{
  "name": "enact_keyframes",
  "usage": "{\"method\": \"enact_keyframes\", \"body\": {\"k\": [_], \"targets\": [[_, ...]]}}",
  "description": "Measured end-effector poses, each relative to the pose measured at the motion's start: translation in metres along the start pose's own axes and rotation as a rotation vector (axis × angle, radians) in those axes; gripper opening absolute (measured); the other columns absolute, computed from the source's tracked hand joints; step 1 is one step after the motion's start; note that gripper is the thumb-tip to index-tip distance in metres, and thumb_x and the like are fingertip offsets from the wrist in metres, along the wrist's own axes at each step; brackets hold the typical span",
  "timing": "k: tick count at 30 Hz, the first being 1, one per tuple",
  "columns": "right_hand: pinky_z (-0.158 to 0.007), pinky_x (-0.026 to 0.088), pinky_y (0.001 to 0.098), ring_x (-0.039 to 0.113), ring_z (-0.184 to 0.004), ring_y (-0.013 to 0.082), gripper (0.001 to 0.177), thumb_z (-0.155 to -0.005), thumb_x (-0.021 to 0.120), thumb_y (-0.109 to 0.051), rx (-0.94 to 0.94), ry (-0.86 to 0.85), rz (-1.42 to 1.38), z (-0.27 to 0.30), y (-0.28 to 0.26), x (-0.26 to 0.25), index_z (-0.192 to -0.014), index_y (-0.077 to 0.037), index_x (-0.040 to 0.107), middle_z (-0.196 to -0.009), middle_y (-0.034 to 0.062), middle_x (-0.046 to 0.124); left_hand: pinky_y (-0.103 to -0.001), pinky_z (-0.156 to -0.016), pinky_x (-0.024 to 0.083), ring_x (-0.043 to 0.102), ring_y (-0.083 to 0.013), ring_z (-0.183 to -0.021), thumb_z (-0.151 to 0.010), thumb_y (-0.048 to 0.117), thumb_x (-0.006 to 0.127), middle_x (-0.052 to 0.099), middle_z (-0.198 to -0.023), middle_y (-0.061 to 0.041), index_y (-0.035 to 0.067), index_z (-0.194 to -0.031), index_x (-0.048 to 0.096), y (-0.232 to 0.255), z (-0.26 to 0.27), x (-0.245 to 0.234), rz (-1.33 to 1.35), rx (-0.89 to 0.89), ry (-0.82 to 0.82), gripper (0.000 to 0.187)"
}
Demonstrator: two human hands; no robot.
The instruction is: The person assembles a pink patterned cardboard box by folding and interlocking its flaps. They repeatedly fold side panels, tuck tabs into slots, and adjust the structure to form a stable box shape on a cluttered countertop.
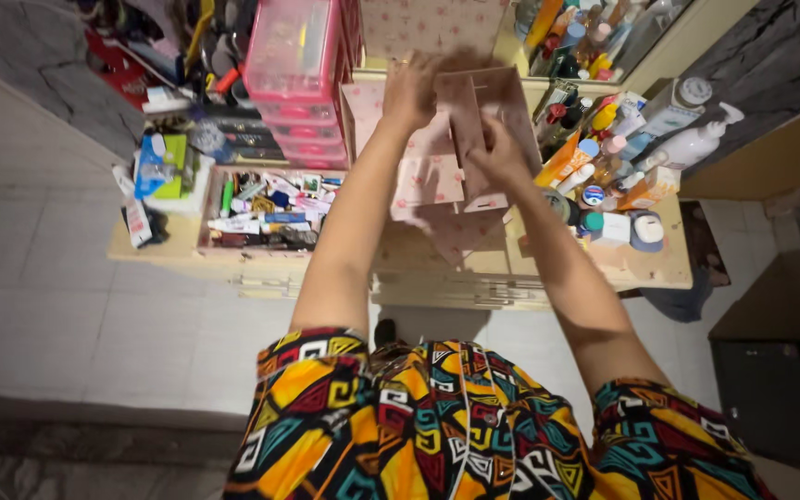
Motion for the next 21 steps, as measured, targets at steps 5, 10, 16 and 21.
{"method": "enact_keyframes", "body": {"k": [5,10,16,21], "targets": [[-0.096,0.054,0.0362,0.067,-0.114,0.024,0.069,-0.077,0.051,0.001,0.212,0.004,0.159,-0.044,0.005,-0.002,-0.146,-0.005,0.052,-0.126,0.0136,0.07,-0.047,-0.082,0.055,0.07,-0.0339,-0.096,-0.082,0.017,0.068,0.075,-0.1,-0.01,0.025,-0.097,0.079,-0.037,-0.04,0.047,0.128,-0.151,-0.31,0.02],[-0.104,0.045,0.0462,0.059,-0.121,0.0421,0.066,-0.077,0.052,0.001,0.012,0.115,0.465,-0.063,0.007,0.005,-0.143,0.0,0.051,-0.126,0.0276,0.065,-0.047,-0.079,0.055,0.07,-0.0358,-0.091,-0.079,0.02,0.072,0.074,-0.093,-0.012,0.021,-0.09,0.08,-0.056,-0.063,0.077,0.211,-0.069,-0.359,0.013],[-0.097,0.05,0.0485,0.065,-0.113,0.0439,0.057,-0.084,0.052,-0.005,0.308,0.039,0.551,-0.067,0.006,0.01,-0.14,-0.001,0.045,-0.116,0.0296,0.067,-0.047,-0.077,0.056,0.071,-0.033,-0.091,-0.076,0.015,0.07,0.075,-0.09,-0.009,0.021,-0.09,0.078,-0.066,-0.068,0.091,0.305,-0.058,-0.324,0.017],[-0.098,0.049,0.0485,0.062,-0.115,0.0458,0.06,-0.084,0.056,-0.003,0.235,-0.002,0.605,-0.072,-0.002,0.016,-0.142,0.002,0.039,-0.118,0.0334,0.064,-0.047,-0.071,0.054,0.07,-0.0335,-0.086,-0.075,0.019,0.075,0.075,-0.087,-0.008,0.02,-0.084,0.078,-0.059,-0.061,0.077,0.318,0.029,-0.205,0.009]]}}
Point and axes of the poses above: each hand's wrist, its own z-axis away from the middle knuckle, its own x-axis out of the palm, y = z × x, the point moved 5 cm from there along -z, towards the middle knuckle
